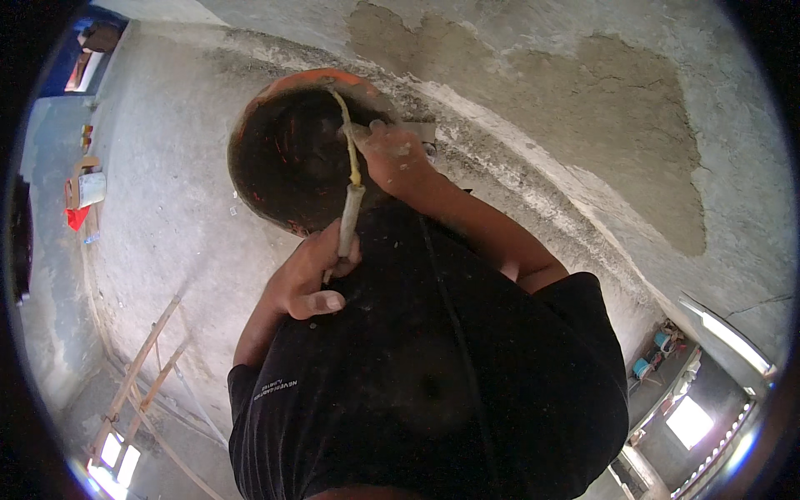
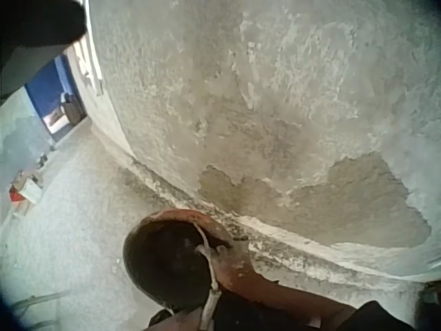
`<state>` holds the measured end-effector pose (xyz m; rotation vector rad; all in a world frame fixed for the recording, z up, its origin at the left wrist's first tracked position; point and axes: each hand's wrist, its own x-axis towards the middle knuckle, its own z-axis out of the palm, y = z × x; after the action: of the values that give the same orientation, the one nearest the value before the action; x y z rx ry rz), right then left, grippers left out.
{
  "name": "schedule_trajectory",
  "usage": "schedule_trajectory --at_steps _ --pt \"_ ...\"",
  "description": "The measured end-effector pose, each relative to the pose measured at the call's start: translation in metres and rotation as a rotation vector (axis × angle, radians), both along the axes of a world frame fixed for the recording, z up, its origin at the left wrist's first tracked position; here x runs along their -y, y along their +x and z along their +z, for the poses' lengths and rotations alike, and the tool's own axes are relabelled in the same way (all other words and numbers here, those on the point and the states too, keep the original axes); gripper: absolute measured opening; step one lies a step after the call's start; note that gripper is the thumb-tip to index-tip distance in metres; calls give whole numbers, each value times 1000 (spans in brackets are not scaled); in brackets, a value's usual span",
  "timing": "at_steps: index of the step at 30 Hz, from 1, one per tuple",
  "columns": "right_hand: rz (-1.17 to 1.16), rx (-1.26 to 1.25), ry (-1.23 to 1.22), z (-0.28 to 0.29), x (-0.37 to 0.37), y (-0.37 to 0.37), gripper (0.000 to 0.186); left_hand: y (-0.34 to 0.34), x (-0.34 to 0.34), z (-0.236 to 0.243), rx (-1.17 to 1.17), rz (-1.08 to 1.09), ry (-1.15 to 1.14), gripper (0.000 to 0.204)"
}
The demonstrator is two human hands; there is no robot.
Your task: The person plasters a wall by scooping mortar from a bucket with a trowel and applying and smoothing it across the wall surface using trowels.
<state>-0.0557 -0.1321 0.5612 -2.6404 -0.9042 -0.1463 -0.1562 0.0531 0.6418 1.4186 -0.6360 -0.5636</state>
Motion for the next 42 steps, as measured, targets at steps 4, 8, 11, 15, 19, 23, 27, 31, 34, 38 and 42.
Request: schedule_trajectory --at_steps 4,8,11,15,19,23,27,31,34,38,42 --pt "127 -175 93 -14 -9 -15 30 2 7 4 -72 56 -24 55" --pt "376 -236 63 -12 0 -13 21 -4 6 -2 -126 139 -100 55" --pt "354 -257 59 2 8 -3 21 -4 3 -2 -78 148 -130 53" --pt "150 -180 64 7 -4 0 34 -5 11 7 -114 80 -57 66" --pt "72 -283 -121 3 -8 -4 41 3 20 11 -75 89 -60 62" --pt "424 -165 -6 -10 11 6 39 8 17 9 -79 102 -219 51" --pt "380 -255 -16 29 14 7 44 4 19 3 -47 129 -261 49" --pt "38 -126 -67 29 9 -3 47 11 36 15 -20 39 -253 47" --pt "-112 -306 -393 17 7 -19 53 15 53 7 24 58 -227 54" --pt "25 -502 -343 9 36 -12 48 12 57 3 -104 61 -305 48" --pt "60 -684 -119 40 44 5 38 7 58 2 -87 144 -407 51"
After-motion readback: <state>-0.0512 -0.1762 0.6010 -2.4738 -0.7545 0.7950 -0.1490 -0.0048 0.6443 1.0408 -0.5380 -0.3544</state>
